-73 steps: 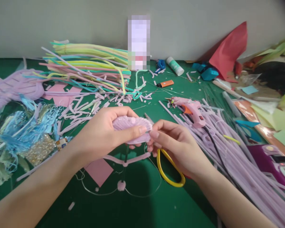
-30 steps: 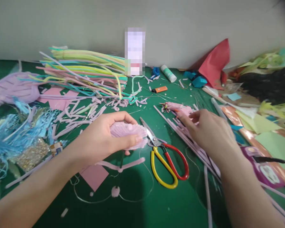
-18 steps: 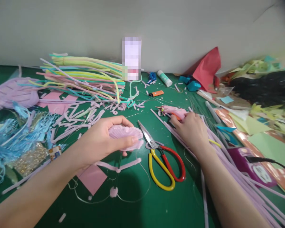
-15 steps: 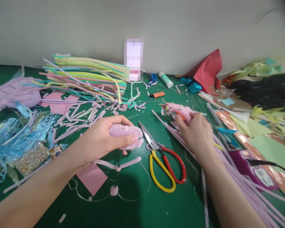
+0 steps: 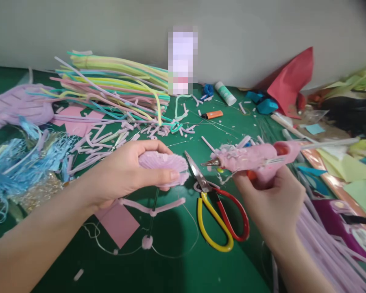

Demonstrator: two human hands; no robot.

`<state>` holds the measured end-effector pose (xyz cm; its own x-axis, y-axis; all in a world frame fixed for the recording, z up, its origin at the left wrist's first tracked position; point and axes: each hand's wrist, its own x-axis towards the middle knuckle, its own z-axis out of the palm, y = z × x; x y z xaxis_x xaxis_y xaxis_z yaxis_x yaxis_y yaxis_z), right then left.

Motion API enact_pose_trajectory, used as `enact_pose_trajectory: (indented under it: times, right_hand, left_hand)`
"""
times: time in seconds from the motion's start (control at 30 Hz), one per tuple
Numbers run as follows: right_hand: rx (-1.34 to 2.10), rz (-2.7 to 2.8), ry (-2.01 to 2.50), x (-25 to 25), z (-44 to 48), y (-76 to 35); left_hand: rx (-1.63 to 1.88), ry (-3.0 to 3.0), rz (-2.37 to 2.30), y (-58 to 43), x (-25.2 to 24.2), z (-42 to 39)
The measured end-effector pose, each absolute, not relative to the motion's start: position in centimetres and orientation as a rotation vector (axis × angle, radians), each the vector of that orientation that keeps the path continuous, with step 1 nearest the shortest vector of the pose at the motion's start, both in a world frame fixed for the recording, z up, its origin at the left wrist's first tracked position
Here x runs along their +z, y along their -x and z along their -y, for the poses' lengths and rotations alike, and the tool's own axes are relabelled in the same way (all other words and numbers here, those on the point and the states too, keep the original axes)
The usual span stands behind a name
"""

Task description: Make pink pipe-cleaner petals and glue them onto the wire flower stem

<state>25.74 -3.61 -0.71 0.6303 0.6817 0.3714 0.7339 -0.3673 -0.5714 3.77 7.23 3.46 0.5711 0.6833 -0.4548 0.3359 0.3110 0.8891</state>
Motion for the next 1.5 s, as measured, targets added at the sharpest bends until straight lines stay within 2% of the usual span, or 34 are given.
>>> enact_pose_trajectory:
  times: [0.2, 0.37, 0.97, 1.5]
  right_hand:
    - [-0.396, 1.185, 2.125, -1.5, 4.1, -25.3]
    - [-0.454, 1.205, 2.149, -2.1, 4.4, -25.4]
    - [-0.294, 1.146, 2.245, -1.6, 4.2, -24.7]
    - [-0.294, 1.13, 2.249, -1.5, 4.1, -25.2]
  left_hand:
    - [0.28, -1.321, -1.022, -3.9, 3.3, -7.3]
    - [0.276, -1.324, -1.035, -4.0, 3.4, -7.2]
    - [0.278, -1.33, -1.01, -4.0, 3.6, -7.0]
    - [0.281, -1.316, -1.021, -3.8, 3.5, -7.0]
